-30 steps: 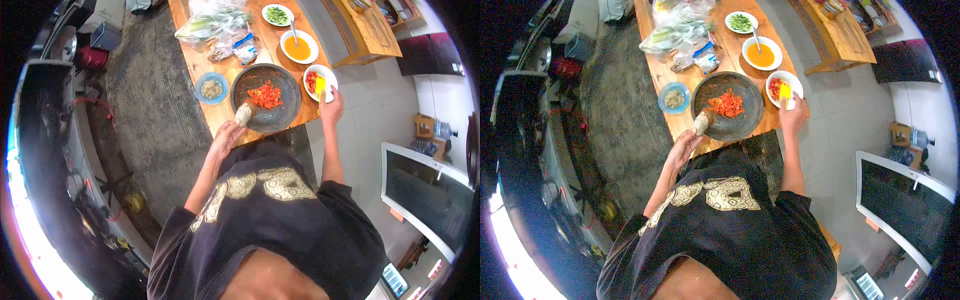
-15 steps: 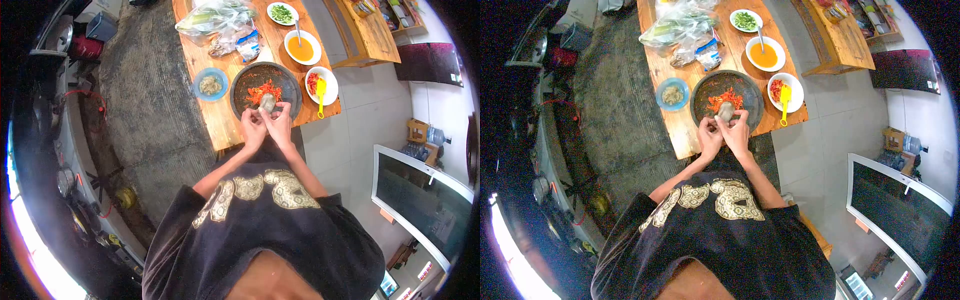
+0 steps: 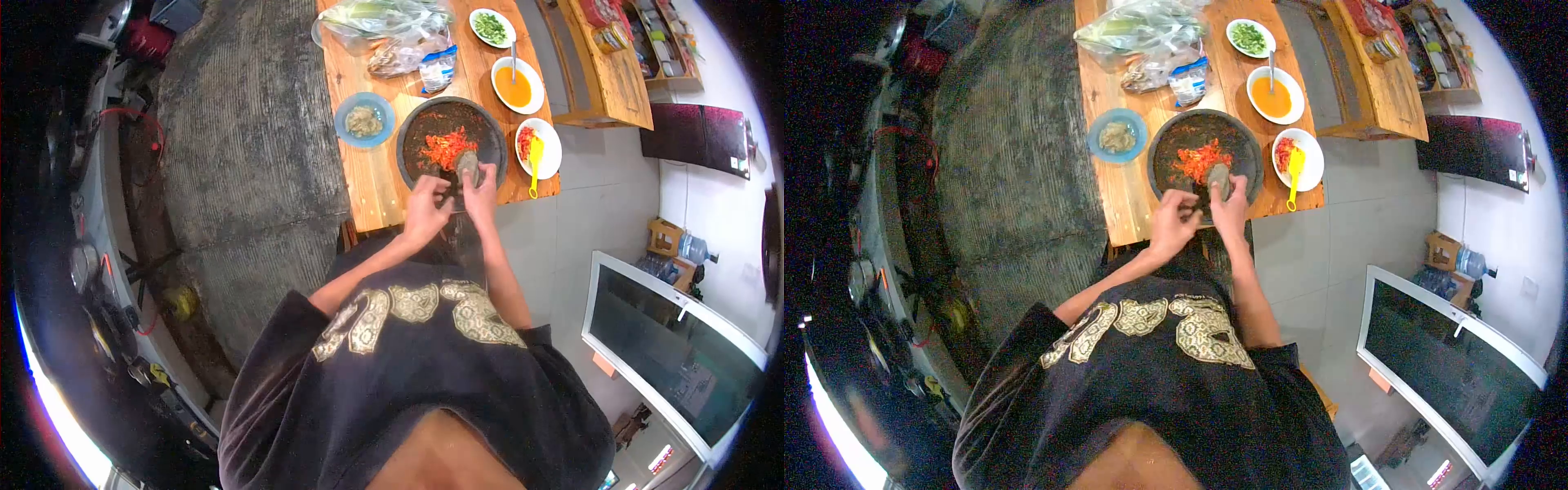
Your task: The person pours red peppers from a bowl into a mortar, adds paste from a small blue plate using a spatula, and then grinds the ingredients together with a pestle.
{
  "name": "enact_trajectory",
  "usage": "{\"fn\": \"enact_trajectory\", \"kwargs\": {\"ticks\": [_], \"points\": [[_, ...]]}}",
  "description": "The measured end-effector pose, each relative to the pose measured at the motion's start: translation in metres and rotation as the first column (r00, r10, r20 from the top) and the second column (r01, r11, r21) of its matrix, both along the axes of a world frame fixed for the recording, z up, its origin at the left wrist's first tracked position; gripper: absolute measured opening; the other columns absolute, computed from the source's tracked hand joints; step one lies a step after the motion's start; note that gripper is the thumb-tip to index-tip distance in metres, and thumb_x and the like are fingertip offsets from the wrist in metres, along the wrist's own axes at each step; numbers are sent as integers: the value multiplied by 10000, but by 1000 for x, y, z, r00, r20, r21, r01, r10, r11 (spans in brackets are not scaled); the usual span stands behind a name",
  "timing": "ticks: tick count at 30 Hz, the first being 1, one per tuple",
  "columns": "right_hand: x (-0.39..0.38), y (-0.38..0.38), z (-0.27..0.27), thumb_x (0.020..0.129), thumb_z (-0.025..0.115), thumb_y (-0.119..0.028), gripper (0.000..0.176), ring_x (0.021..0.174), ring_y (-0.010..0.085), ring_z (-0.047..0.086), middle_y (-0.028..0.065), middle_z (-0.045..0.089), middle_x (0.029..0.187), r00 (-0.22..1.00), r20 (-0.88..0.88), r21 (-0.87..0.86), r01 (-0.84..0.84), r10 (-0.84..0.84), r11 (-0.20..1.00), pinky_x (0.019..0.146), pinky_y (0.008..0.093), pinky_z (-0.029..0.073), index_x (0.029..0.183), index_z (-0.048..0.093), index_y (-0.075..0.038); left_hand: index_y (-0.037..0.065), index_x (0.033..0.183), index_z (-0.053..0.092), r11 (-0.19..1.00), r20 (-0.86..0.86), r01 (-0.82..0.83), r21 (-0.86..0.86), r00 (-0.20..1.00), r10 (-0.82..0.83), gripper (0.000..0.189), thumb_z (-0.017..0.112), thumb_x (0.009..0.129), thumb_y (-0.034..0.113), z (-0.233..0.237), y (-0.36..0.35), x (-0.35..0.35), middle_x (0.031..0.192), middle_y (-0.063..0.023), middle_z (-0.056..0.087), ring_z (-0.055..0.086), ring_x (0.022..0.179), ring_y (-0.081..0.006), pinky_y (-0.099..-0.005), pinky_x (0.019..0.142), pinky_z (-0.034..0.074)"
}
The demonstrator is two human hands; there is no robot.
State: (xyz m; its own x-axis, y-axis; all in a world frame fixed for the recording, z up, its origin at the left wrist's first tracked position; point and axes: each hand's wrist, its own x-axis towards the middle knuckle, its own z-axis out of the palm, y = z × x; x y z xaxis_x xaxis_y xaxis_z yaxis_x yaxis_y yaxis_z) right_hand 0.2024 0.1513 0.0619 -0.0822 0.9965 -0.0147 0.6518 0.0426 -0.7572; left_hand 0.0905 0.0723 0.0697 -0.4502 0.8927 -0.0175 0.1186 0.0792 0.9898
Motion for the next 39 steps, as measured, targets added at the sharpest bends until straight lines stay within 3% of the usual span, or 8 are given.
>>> {"fn": "enact_trajectory", "kwargs": {"ticks": [3,15,19,23,34,36,38,39], "points": [[-3,20,9,857,596,-279,334,865,467,594,279,625,886,979,172,18,-112,107,994,724,504,448,1063,429,-75,5,957,578,975,-46,-212,-59,977,210,201,643,771,42,-12,-6,-38,898,-131,564,593,782,-254,-344,694,488],[-16,53,1,909,492,-394,378,865,483,591,290,628,925,867,373,-215,-265,330,940,735,530,448,1096,398,-80,-24,1095,500,598,-332,-761,-251,648,685,324,554,859,191,-105,-24,-104,1077,-225,487,437,1074,-393,-468,959,322],[-11,75,-15,909,507,-438,417,814,415,628,253,641,873,837,438,-181,-275,328,944,722,472,472,1050,462,-48,-55,1133,469,761,-87,-447,-469,881,465,439,374,963,339,-129,-24,-116,1080,-300,525,501,1035,-436,-471,909,379],[-26,110,25,876,557,-496,506,734,230,621,162,637,778,923,227,-515,-156,310,843,698,362,483,963,576,2,-58,1125,466,777,-321,-450,-441,887,332,441,348,976,339,-128,-27,-109,1053,-302,544,528,1002,-460,-507,861,408],[-74,53,0,887,488,-407,359,817,447,630,248,652,873,721,617,-147,-289,317,946,721,531,493,1106,497,-123,-59,1007,460,790,-371,-445,-421,880,298,397,368,972,325,-115,-27,-112,940,-324,557,551,877,-496,-537,755,434],[-63,87,-14,872,497,-395,335,820,432,631,249,649,852,810,471,-137,-323,348,937,752,509,491,1001,537,-89,-57,1000,461,795,-377,-435,-422,882,283,390,375,970,322,-117,-24,-115,936,-324,558,554,867,-495,-536,752,437],[-59,136,-17,869,484,-414,356,842,443,619,270,637,857,856,254,-528,-267,449,807,785,506,474,953,545,-74,-56,1002,463,800,-354,-403,-445,900,256,384,381,968,317,-116,-32,-107,937,-325,561,557,858,-496,-535,747,440],[-55,119,-13,870,491,-404,343,855,449,615,276,636,865,859,298,-426,-270,415,864,794,516,464,965,537,-78,-56,1007,465,802,-337,-387,-455,909,247,381,384,967,314,-112,-35,-108,939,-326,562,558,853,-497,-535,745,441]]}}
